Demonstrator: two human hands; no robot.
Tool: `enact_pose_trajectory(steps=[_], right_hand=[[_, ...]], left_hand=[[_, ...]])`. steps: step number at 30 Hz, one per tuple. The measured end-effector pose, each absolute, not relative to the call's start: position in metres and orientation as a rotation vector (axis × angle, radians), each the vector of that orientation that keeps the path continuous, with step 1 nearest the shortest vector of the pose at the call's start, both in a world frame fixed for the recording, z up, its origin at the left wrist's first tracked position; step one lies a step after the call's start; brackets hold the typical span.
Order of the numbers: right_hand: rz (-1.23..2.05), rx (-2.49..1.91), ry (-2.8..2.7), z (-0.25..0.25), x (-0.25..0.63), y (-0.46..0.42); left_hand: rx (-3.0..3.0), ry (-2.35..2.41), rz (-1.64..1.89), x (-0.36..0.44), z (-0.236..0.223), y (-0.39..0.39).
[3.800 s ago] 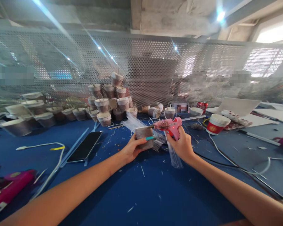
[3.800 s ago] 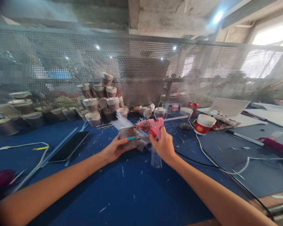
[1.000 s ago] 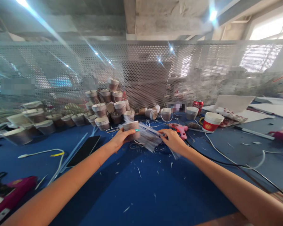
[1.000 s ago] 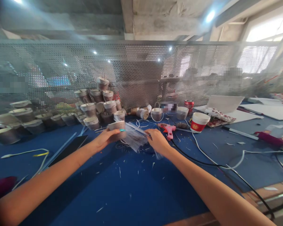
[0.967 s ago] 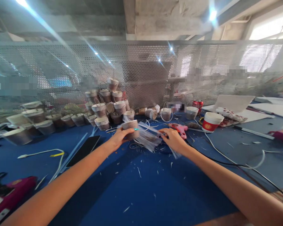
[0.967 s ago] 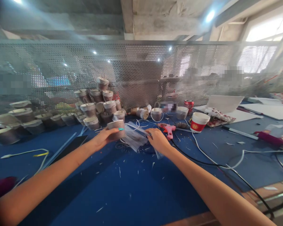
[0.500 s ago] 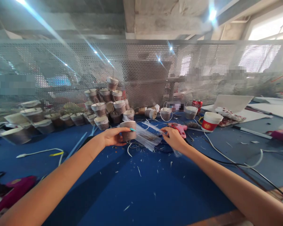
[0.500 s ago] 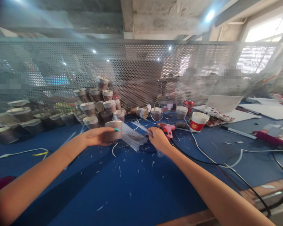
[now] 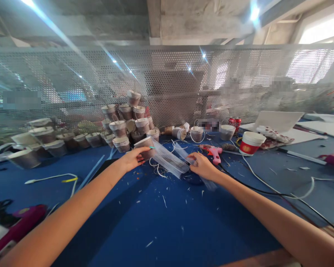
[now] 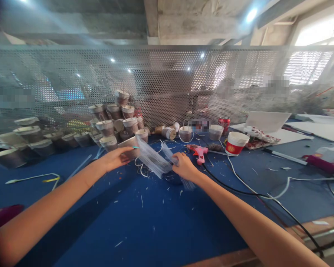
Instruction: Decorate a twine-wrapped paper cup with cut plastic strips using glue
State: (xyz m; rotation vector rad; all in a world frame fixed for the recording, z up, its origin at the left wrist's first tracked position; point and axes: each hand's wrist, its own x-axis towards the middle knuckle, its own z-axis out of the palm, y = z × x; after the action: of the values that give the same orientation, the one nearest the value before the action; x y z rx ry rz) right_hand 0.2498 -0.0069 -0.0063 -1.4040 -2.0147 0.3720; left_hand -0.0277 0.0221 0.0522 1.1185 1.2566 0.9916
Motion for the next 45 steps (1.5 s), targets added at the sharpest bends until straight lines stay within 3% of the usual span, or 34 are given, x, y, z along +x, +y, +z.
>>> enact_pose_trajectory(steps=[4, 12, 18, 22, 30, 35, 45], right_hand=[[0.524, -1.289, -2.018, -0.005, 0.244, -0.011], [0.684, -1.381, -1.889, -0.002, 0.242, -0.015], [0.968, -1.405, -1.706, 0.002, 0.238, -0.021], [1.104, -1.435, -1.616, 0.010, 0.230, -0.033], [0.720, -1.413, -1.488, 0.008, 0.243, -0.022], [0.547, -1.479, -1.629, 0.007, 0.254, -0.014], [0.086, -1.370, -2.239, 0.013, 0.265, -0.016]], left_hand=[[0.849, 1.104, 0.932, -0.024, 0.051, 0.015], [1.020, 1.081, 1.041, -0.016, 0.047, 0.018], [1.154, 1.022, 1.498, -0.035, 0.109, 0.007], [1.306, 0.731, 1.661, -0.036, 0.143, -0.009], [0.986, 0.663, 1.374, 0.045, 0.115, 0.068], [1.035, 1.058, 1.079, 0.092, 0.101, 0.116], [1.060, 1.196, 0.926, 0.068, 0.075, 0.097]])
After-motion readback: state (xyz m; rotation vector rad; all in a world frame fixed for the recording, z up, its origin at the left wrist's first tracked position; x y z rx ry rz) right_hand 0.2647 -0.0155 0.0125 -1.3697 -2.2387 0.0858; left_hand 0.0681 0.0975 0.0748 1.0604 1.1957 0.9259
